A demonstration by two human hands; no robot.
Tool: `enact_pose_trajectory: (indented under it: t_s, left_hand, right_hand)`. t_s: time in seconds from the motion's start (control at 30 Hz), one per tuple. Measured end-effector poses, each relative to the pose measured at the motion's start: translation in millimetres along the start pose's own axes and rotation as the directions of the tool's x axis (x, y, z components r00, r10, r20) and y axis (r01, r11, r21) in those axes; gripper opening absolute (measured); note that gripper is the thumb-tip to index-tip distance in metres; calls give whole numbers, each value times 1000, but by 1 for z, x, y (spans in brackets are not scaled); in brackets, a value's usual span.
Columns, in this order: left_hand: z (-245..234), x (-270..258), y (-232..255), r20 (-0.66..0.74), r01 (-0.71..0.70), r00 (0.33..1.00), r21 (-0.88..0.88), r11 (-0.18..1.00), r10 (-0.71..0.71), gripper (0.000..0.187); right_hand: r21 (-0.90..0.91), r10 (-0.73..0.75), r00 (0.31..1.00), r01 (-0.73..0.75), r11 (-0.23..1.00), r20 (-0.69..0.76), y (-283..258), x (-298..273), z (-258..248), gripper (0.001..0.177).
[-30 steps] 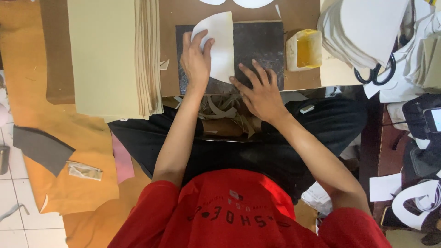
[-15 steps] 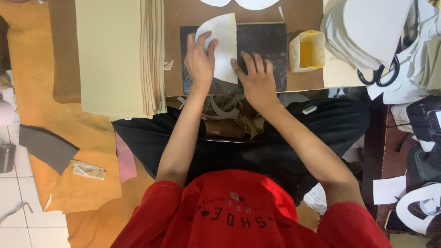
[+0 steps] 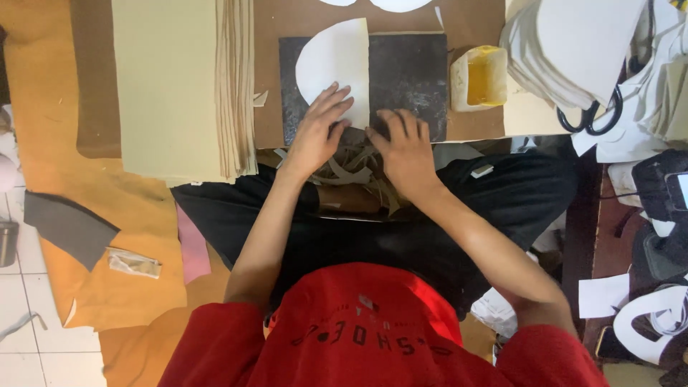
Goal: The person assembles white face masks by hand. They pick up a white mask shell, apply a yellow adhesive from a container to the inside, and then press a beige cardboard piece onto the adhesive. They repeat this process for multiple masks.
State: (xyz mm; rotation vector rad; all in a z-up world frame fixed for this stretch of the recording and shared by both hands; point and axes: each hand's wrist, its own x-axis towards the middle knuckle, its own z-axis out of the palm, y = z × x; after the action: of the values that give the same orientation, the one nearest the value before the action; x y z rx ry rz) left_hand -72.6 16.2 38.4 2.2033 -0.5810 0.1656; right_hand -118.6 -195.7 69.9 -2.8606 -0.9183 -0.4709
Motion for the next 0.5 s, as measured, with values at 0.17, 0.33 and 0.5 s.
enact_pose_trajectory:
  t_s: [0.17, 0.33, 0.5]
  left_hand:
    - [-12, 3, -3, 76, 12, 997, -127, 992, -2, 38]
    - [0, 0, -28, 111, -71, 991, -30, 997, 74, 35]
    - [20, -6, -50, 100, -169, 982, 111, 979, 158, 29]
  right_hand:
    - [270, 218, 975, -219, 938, 35, -5, 5, 0, 22]
    - [286, 313, 950, -299, 910, -4, -26, -3, 21, 42]
    - [288, 326, 942, -293, 912, -75, -42, -4, -4, 37]
